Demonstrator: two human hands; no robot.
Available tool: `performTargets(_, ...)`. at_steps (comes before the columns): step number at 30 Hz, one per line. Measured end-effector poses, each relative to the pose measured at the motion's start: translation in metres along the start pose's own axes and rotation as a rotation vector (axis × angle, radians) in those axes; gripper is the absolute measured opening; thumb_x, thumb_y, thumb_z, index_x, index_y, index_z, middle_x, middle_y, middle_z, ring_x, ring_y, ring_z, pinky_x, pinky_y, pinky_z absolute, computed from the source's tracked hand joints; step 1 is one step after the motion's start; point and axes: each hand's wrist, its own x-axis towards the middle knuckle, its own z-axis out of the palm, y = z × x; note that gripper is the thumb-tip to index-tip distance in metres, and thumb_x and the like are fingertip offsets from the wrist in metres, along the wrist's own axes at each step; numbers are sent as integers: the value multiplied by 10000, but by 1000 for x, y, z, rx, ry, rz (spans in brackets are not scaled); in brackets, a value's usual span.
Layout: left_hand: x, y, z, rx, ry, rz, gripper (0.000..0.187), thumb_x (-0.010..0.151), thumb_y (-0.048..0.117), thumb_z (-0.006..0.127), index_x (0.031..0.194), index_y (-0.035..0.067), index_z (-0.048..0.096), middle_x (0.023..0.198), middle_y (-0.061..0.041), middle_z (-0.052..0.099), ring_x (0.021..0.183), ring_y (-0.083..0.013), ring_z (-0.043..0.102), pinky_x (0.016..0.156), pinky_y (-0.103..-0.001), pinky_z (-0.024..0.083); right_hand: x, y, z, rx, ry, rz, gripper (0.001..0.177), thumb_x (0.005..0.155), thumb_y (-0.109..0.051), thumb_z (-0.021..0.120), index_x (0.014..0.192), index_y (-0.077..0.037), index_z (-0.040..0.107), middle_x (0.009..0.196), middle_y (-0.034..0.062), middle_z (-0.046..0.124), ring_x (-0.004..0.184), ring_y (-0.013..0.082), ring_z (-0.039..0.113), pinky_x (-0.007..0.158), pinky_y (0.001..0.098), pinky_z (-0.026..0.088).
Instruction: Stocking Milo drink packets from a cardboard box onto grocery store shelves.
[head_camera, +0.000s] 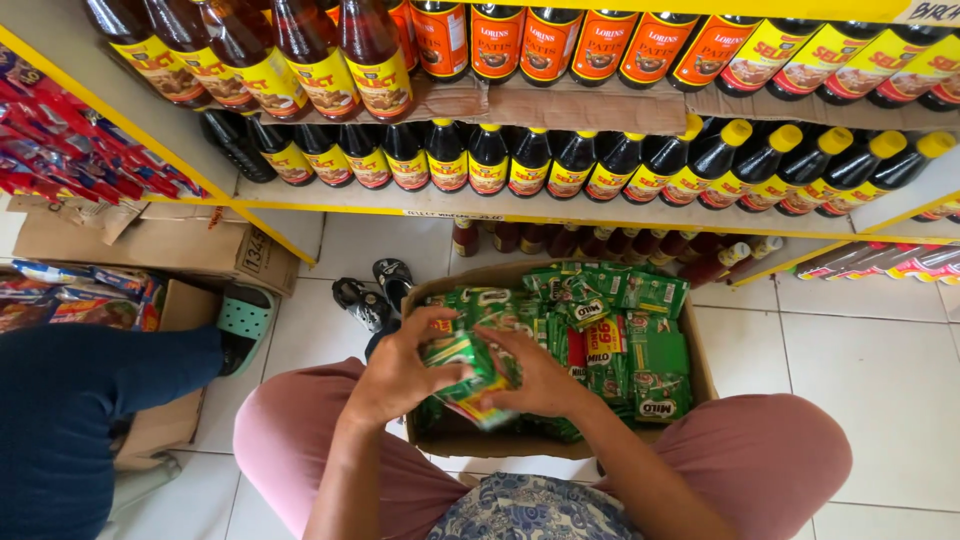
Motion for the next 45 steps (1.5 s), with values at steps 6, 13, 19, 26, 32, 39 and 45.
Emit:
performTargets(6, 23, -14, 33, -296, -88, 124, 520, 778, 189, 889, 1237, 70, 677, 1053, -78, 748, 961, -106, 670, 838, -275, 560, -27, 29, 13, 579, -130, 349, 979, 720, -320, 897, 1520, -39, 408, 1363, 133, 638, 1267, 238, 611, 1092, 388, 476)
performTargets(13, 37, 15, 49, -79, -42, -172, 575, 713, 326, 893, 1216, 145, 679, 862, -60, 782, 755, -111, 721, 696, -295, 566, -49, 40, 27, 839, -62, 418, 1025, 751, -174, 878, 1574, -49, 280, 1348, 115, 630, 1214, 203, 625, 1057, 382, 511)
performTargets(19, 47, 5, 57, -48, 8, -163, 661, 674, 359, 921, 1239, 153, 647, 913, -77, 778, 794, -133, 746, 701, -301, 582, -51, 38, 30, 857, -49, 511, 1013, 749, -108, 865, 1561, -73, 260, 1322, 105, 639, 1190, 201, 644, 1034, 378, 529)
performTargets(26, 58, 1, 62, -124, 14, -147, 697, 651, 374, 942, 1240, 141, 652, 889, -87, 742, 779, -138, 719, 680, -313, 585, -52, 28, 23, 912, -34, 566, 879, 741, -113, 860, 1478, -71, 382, 1251, 105, 680, 1134, 206, 673, 993, 402, 557)
performTargets(32, 68, 15, 69, 6, 73, -292, 691, 716, 469, 869, 1276, 122, 659, 805, -120, 748, 740, -180, 720, 702, -336, 561, -65, 54, 41, 973, 25, 634, 712, 788, -171, 833, 1387, -33, 472, 1174, 125, 720, 1047, 219, 716, 943, 420, 591)
performTargets(39, 62, -56, 94, -320, 163, -153, 777, 899, 536, 650, 1458, 33, 458, 1090, -169, 744, 937, -212, 722, 826, -340, 569, -55, 62, 31, 1142, 323, 669, 536, 818, -261, 788, 1248, -45, 552, 1114, 133, 732, 987, 264, 738, 908, 470, 613)
performTargets(45, 4, -63, 98, -487, -251, -208, 964, 844, 594, 658, 1544, 16, 336, 1385, -194, 602, 1243, -246, 606, 1029, -379, 495, -45, 36, -9, 1241, 471, 564, 505, 888, -345, 724, 1270, -54, 570, 1100, 102, 724, 988, 244, 728, 863, 445, 612)
